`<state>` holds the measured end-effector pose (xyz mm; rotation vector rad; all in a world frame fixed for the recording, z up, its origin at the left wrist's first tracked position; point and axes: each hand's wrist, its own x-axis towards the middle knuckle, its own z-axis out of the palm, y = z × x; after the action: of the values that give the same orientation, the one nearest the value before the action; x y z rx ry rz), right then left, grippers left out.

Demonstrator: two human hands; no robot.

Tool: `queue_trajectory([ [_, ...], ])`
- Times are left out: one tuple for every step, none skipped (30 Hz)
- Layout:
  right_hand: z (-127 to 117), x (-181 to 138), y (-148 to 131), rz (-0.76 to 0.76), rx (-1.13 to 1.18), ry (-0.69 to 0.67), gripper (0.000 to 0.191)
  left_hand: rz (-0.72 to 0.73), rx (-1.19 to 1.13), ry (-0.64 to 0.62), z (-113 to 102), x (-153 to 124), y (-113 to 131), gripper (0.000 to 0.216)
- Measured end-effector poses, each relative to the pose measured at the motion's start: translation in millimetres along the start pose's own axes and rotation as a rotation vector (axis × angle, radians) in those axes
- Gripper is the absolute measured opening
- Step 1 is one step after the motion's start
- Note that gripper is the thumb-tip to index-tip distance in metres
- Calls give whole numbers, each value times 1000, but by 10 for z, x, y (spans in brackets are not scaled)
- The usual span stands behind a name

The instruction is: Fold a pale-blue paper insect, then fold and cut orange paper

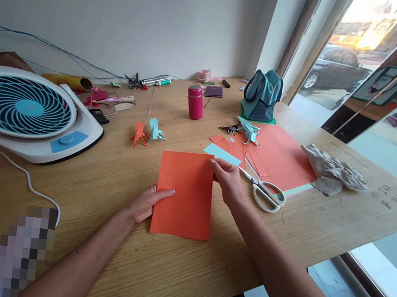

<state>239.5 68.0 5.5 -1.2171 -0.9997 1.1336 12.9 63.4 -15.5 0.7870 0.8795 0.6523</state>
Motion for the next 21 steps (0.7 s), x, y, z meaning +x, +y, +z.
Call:
queue_trajectory([
  [-34, 4, -5, -5, 7, 17, 40, 1, 2, -4, -3, -4, 2, 46],
  [-93, 2, -10, -22, -3, 40, 39, 3, 0, -5, -9, -6, 4, 46],
  [-184, -11, -13, -51, -34, 81, 40, 4, -5, -1, -19, -5, 5, 45],
  [-306, -35, -8, -100, -110, 126, 39, 7, -12, 8, -32, -2, 7, 45],
  [-457, -71, 7, -155, -238, 152, 38, 14, -23, 22, -50, 6, 8, 45],
  [-632, -117, 33, -197, -408, 189, 35, 26, -39, 38, -73, 18, 8, 44],
  [-822, -171, 69, -235, -618, 236, 32, 40, -57, 54, -99, 34, 8, 44],
  [-1014, -226, 113, -274, -838, 290, 30, 54, -78, 66, -127, 53, 7, 43],
  [-1196, -280, 159, -316, -1044, 289, 32, 70, -101, 72, -156, 73, 4, 41],
  [-1358, -326, 203, -339, -1227, 257, 35, 86, -126, 74, -183, 94, 0, 40],
  [-1491, -360, 242, -345, -1278, 254, 36, 102, -152, 74, -207, 114, -4, 39],
  [-1592, -380, 272, -350, -1306, 221, 37, 118, -180, 81, -226, 131, -7, 38],
  [-1661, -387, 294, -365, -1346, 192, 39, 130, -210, 94, -239, 144, -8, 35],
  [-1702, -382, 307, -378, -1373, 176, 40, 136, -242, 113, -247, 151, -5, 32],
  [-1722, -370, 312, -389, -1406, 162, 42, 135, -275, 135, -251, 155, 1, 29],
  [-1726, -357, 313, -395, -1437, 152, 42, 130, -311, 159, -254, 154, 12, 26],
  [-1722, -348, 311, -395, -1456, 145, 42, 122, -350, 182, -256, 151, 25, 23],
  [-1715, -347, 310, -393, -1461, 137, 41, 113, -391, 203, -260, 148, 40, 22],
  [-1708, -355, 311, -393, -1458, 127, 39, 106, -431, 220, -266, 144, 55, 21],
  [-1703, -372, 315, -396, -1454, 118, 39, 100, -469, 235, -275, 142, 69, 21],
  [-1700, -393, 321, -401, -1458, 109, 38, 94, -501, 245, -286, 142, 82, 21],
])
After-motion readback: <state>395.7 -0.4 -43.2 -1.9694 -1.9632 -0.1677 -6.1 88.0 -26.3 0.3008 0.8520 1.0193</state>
